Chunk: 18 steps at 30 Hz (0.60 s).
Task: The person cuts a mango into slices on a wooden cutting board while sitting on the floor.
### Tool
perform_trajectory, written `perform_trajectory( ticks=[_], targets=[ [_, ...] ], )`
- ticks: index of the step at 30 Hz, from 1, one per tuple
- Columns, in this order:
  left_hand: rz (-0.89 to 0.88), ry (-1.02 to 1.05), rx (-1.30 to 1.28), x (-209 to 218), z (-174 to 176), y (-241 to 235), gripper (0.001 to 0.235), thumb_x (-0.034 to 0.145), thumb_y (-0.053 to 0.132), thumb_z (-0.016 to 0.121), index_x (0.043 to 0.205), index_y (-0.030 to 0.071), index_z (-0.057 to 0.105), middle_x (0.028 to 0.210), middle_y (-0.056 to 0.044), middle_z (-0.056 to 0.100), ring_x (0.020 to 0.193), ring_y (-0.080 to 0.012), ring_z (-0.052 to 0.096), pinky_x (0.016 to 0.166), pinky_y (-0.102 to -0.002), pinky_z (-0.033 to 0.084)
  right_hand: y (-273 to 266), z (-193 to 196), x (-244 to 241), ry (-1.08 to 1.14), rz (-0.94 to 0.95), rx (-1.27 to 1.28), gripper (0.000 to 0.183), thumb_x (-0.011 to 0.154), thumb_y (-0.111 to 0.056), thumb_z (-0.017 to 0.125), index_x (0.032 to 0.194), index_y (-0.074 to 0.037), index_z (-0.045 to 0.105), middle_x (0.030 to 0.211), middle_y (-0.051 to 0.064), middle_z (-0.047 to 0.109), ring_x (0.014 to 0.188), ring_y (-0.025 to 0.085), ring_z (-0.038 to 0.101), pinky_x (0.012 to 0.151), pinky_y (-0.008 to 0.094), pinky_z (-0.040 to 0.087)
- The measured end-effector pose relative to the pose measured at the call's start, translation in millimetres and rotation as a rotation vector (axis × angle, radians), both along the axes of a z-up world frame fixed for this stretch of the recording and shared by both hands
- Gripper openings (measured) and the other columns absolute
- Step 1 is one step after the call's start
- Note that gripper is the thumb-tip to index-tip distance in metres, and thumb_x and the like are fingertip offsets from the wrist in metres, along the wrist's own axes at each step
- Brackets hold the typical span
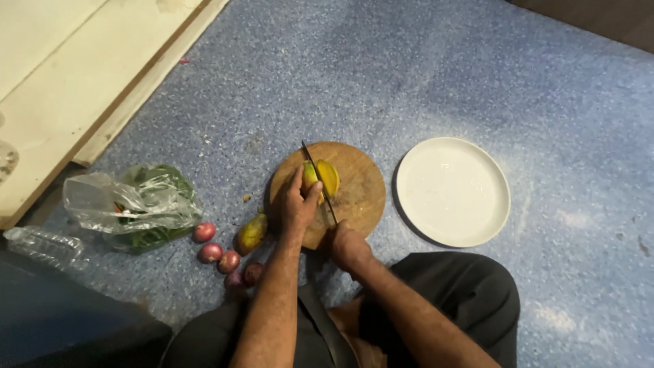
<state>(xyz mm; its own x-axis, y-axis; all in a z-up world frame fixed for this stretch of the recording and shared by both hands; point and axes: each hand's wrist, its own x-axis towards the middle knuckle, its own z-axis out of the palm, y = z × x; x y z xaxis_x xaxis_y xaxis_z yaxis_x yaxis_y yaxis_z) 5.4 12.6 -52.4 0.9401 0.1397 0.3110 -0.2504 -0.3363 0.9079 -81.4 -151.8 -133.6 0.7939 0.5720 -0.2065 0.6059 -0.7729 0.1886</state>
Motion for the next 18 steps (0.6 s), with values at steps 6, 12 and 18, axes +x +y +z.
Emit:
perform_trajectory(
  ticks=[6,12,18],
  targets=[
    [0.025,0.112,0.021,2,7,-1,0.071,0.088,0.037,0.075,0.146,0.002,0.054,0.128,-0.024,0.068,0.117,-0.0352,0.067,0.098,-0.041,0.053,0,46,-58,-0.047,0.192,-0.321,0.034,0.093,-0.023,0.054,0.104,0.002,0.074,0.096,0.018,0.071,0.081,0.028,0.063,0.073,0.041,0.047],
    [0.042,0.083,0.047,-1,21,4,0.067,0.086,0.038,0.078,0.142,0.005,0.060,0.120,-0.021,0.073,0.109,-0.0327,0.071,0.093,-0.040,0.055,-12,93,-89,0.203,0.236,-0.305,0.032,0.095,-0.018,0.054,0.105,0.005,0.074,0.102,0.020,0.072,0.086,0.031,0.064,0.075,0.045,0.045],
    [0.038,0.186,0.112,-4,37,8,0.066,0.084,0.038,0.079,0.141,0.009,0.061,0.117,-0.018,0.075,0.105,-0.0294,0.073,0.091,-0.037,0.056,-33,46,-116,0.076,0.149,-0.145,0.036,0.090,-0.021,0.060,0.103,0.012,0.067,0.089,0.028,0.071,0.072,0.034,0.068,0.052,0.041,0.053]
  ],
)
